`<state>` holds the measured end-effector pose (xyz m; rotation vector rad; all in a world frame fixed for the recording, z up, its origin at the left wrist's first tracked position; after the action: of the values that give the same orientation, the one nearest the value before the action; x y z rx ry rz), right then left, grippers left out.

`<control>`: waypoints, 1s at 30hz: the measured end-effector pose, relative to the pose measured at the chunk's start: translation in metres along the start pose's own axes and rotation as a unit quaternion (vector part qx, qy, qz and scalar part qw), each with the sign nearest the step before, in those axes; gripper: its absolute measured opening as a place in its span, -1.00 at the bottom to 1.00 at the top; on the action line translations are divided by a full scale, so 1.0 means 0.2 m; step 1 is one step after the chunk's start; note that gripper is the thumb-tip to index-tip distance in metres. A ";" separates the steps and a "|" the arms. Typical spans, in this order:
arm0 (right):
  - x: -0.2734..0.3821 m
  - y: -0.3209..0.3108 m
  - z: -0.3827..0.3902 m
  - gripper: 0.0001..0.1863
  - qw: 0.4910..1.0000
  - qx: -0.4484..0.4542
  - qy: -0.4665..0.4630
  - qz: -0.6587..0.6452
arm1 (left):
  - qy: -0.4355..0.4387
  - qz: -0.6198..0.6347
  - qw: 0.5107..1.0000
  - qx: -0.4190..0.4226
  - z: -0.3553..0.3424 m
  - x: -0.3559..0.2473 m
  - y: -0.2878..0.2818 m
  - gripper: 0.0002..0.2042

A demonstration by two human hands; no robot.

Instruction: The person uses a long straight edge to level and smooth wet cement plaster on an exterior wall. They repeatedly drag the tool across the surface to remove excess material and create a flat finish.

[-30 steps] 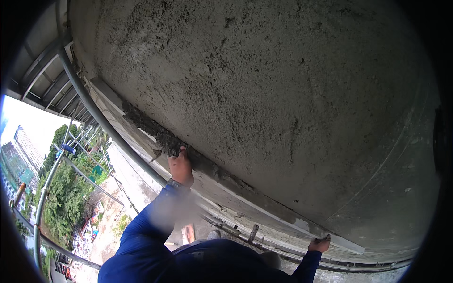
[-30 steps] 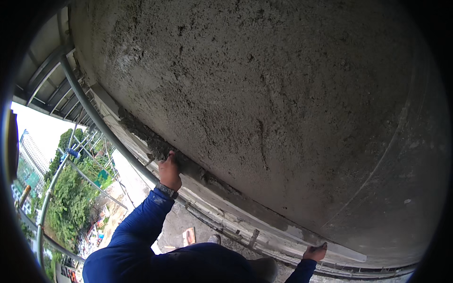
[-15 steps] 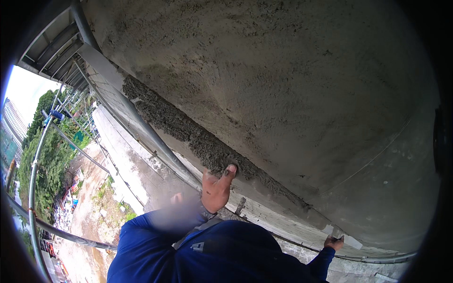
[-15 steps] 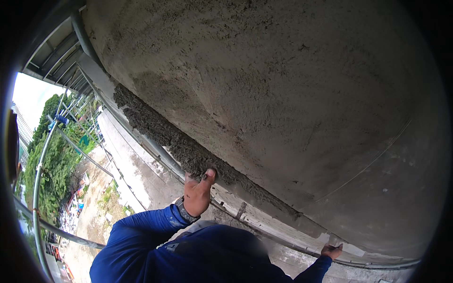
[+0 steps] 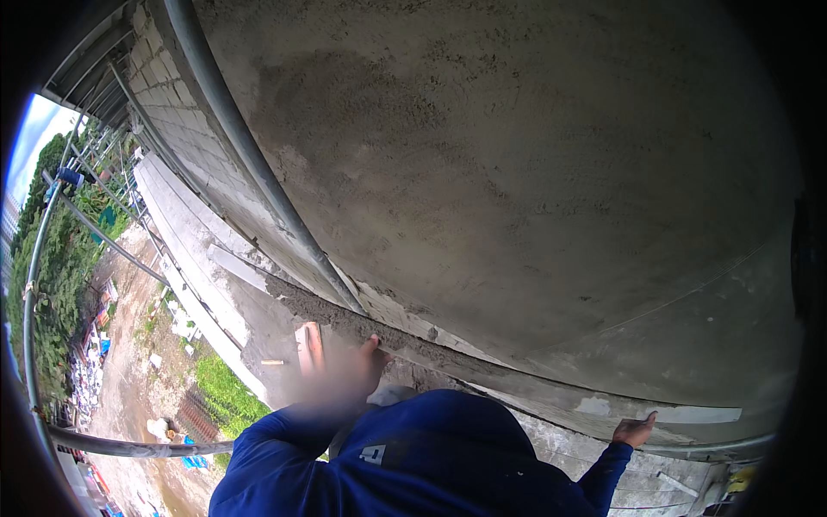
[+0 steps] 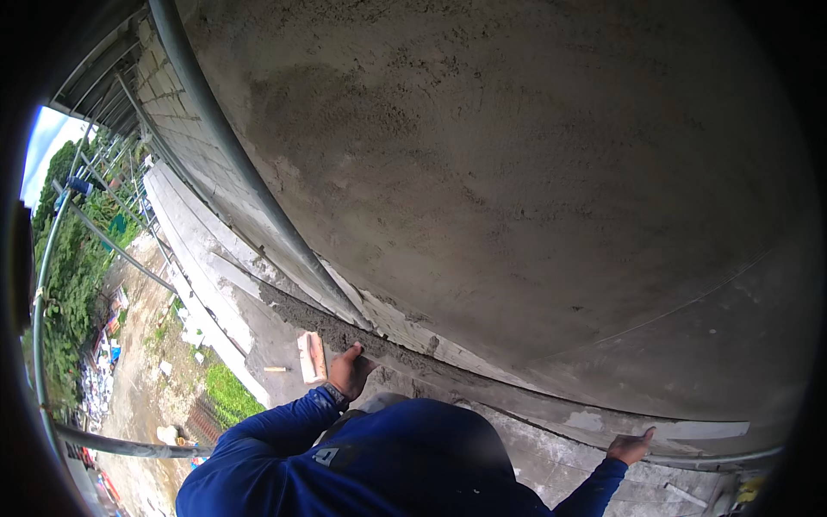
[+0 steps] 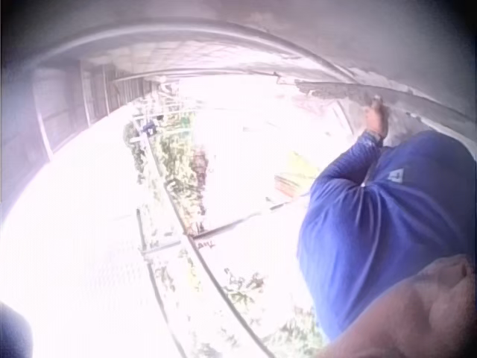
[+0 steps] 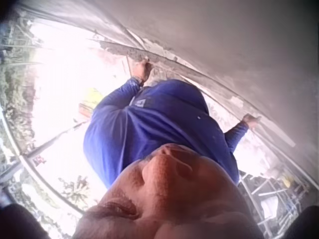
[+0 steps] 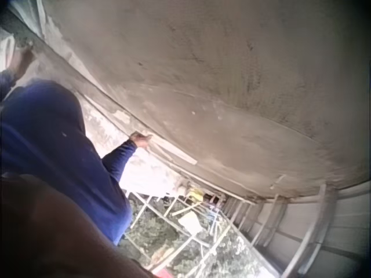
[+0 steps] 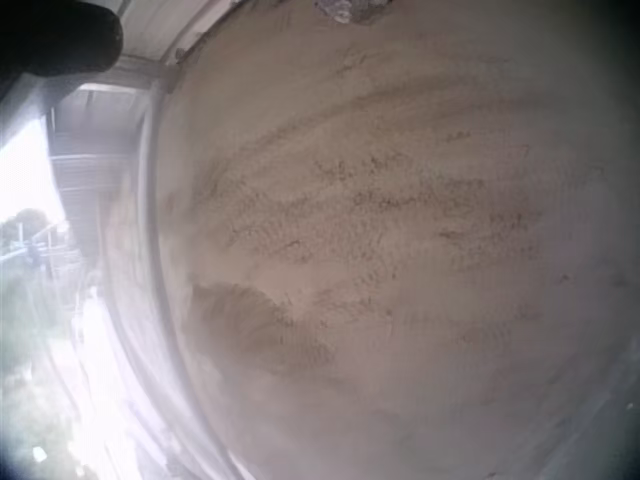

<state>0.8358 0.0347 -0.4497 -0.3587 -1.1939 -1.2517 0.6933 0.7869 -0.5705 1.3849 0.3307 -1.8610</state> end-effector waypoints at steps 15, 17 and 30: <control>0.32 0.57 1.12 -0.48 0.965 0.152 -0.208 0.039 | -0.295 0.178 0.912 -0.221 -0.12 0.47 -0.14 -0.59; 0.33 0.71 1.38 -0.53 0.959 0.168 -0.230 0.001 | -0.327 0.166 0.904 -0.222 -0.13 0.51 -0.15 -0.59; 0.05 1.34 2.59 -0.57 0.645 0.466 -0.594 0.115 | -0.359 0.187 0.894 -0.192 -0.11 0.69 -0.58 -0.34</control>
<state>0.8094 0.5238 -0.1323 -0.5235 -2.6100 0.1545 0.6122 0.8189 -0.7290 0.3964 0.0353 -1.7186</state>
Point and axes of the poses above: each hand's wrist, its own z-axis away from the middle knuckle, its own y-axis out of the palm, x = y × z, the point moved 4 cm from there along -z, towards the middle knuckle, and after that the axes turned 10 degrees about -x, right-handed, at the moved point
